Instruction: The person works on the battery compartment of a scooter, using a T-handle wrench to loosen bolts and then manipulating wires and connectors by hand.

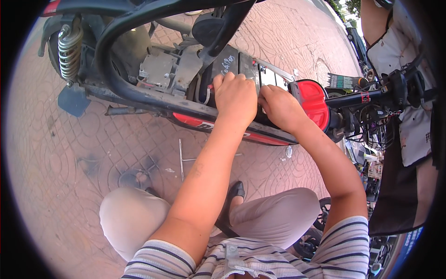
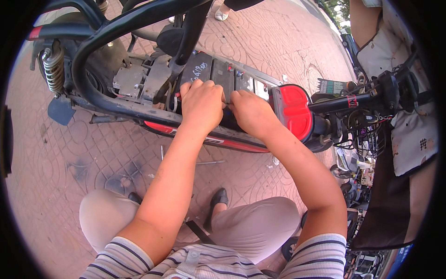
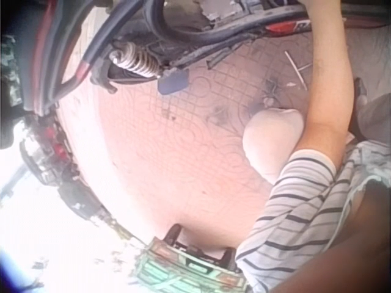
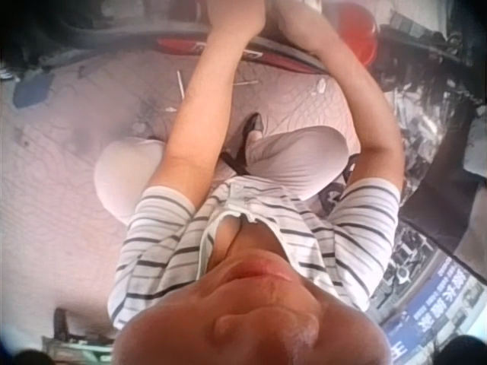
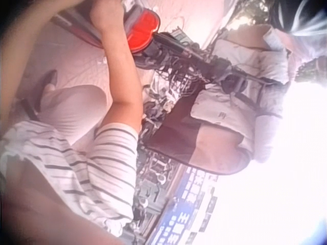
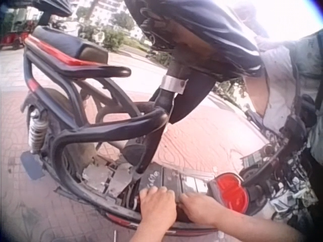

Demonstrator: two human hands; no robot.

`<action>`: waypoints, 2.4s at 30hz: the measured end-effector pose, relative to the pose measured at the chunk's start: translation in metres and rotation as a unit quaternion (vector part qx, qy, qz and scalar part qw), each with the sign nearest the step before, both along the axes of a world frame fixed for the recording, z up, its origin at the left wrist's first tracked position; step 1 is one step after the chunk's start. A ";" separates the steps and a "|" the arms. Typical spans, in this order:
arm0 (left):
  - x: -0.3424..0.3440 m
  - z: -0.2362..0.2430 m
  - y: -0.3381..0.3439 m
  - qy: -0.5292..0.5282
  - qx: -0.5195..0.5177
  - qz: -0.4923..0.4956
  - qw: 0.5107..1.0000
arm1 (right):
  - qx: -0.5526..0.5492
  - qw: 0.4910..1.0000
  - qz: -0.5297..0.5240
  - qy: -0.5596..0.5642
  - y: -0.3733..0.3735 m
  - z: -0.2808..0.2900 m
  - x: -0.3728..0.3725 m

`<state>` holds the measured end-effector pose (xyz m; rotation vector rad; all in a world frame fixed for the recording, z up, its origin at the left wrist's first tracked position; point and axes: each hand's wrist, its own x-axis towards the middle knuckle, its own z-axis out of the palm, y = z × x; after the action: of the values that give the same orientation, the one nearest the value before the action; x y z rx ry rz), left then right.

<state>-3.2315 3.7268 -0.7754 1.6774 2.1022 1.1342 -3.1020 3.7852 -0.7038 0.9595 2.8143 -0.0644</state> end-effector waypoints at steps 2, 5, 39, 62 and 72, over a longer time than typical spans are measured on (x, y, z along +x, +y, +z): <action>0.000 0.001 0.000 -0.002 0.000 -0.003 1.000 | -0.007 1.000 -0.003 -0.002 0.001 0.001 0.000; 0.000 0.000 0.000 0.008 0.005 0.000 1.000 | -0.023 1.000 -0.010 -0.008 0.001 0.002 -0.001; 0.008 -0.002 -0.009 0.020 0.010 0.032 0.999 | -0.083 0.995 0.041 0.041 0.018 0.012 0.007; 0.008 0.000 -0.009 0.024 -0.008 0.033 0.999 | 0.022 0.998 0.062 0.021 0.009 -0.002 0.010; 0.010 0.002 -0.003 0.031 -0.003 0.025 0.999 | -0.007 0.995 -0.097 -0.008 0.007 0.006 0.000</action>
<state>-3.2216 3.7235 -0.7735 1.6866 2.1948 1.1021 -3.1024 3.7924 -0.6978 1.2204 2.6935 -0.1006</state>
